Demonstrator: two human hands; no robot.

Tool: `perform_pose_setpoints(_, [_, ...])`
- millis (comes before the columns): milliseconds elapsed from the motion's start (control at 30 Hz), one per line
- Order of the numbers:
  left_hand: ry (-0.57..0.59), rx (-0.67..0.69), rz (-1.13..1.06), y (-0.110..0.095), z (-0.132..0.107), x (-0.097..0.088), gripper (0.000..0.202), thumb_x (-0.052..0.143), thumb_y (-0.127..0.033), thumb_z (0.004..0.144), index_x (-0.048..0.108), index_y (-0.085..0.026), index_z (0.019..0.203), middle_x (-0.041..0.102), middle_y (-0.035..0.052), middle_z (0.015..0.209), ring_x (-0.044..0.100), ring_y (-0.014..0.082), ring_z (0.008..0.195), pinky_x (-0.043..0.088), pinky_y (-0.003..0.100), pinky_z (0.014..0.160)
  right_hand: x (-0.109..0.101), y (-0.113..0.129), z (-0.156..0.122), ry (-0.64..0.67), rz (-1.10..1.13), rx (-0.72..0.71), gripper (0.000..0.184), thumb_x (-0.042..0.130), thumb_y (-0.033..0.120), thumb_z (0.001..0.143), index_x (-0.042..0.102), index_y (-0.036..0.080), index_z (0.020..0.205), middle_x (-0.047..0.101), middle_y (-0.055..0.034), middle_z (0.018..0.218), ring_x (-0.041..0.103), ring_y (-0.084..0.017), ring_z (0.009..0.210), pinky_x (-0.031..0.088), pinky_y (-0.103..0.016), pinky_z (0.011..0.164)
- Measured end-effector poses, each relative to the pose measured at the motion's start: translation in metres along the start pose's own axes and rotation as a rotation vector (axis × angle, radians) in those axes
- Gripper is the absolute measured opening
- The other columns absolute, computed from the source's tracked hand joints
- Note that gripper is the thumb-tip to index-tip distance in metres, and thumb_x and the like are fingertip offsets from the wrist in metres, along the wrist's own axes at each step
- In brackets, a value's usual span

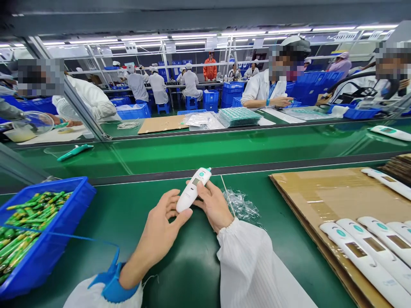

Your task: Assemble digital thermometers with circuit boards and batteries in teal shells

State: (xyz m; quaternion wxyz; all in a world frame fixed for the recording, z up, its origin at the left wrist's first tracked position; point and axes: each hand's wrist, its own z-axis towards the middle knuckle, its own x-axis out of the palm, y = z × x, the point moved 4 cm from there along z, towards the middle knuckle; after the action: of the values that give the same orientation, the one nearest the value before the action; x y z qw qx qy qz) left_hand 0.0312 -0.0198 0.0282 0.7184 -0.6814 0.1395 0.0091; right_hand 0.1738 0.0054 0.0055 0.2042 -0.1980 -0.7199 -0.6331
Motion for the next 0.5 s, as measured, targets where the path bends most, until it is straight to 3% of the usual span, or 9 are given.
perform_pose_setpoints(100, [-0.023,0.102,0.210,-0.0018,-0.0014,-0.0019,0.031,0.062,-0.033,0.088,0.065,-0.024,0.118,0.070,0.0053,0.102,0.064,0.0201,0.088,0.050,0.032,0.080,0.0034,-0.0044,-0.0024,-0.012,-0.094,0.002,0.051,0.069,0.052,0.082,0.061,0.020,0.122,0.062,-0.0115,0.126,0.065,-0.019,0.104,0.058,-0.034,0.083])
perform_pose_setpoints(200, [0.038,0.050,0.186,0.0011,-0.0014,-0.0023,0.034,0.052,-0.039,0.094,0.065,-0.025,0.123,0.070,0.0024,0.087,0.064,0.0184,0.077,0.050,0.030,0.073,0.0058,-0.0055,-0.0044,0.079,-0.131,0.021,0.051,0.072,0.047,0.082,0.060,0.020,0.123,0.063,-0.0123,0.123,0.066,-0.018,0.100,0.058,-0.034,0.083])
perform_pose_setpoints(333, [0.097,0.014,0.116,-0.0005,-0.0005,-0.0059,0.042,0.049,-0.045,0.094,0.065,-0.023,0.127,0.068,0.0013,0.081,0.064,0.0182,0.074,0.050,0.028,0.070,-0.0005,-0.0055,-0.0005,0.134,-0.204,0.012,0.044,0.076,0.044,0.078,0.062,0.016,0.109,0.067,-0.0105,0.113,0.067,-0.016,0.093,0.059,-0.031,0.082])
perform_pose_setpoints(500, [0.175,0.017,0.179,-0.0071,-0.0014,-0.0075,0.031,0.048,-0.039,0.093,0.074,-0.024,0.100,0.071,0.0026,0.077,0.066,0.0199,0.074,0.050,0.028,0.071,-0.0028,-0.0067,0.0027,0.198,-0.316,-0.020,0.039,0.072,0.046,0.081,0.059,0.014,0.100,0.068,-0.0066,0.092,0.067,-0.014,0.083,0.059,-0.032,0.080])
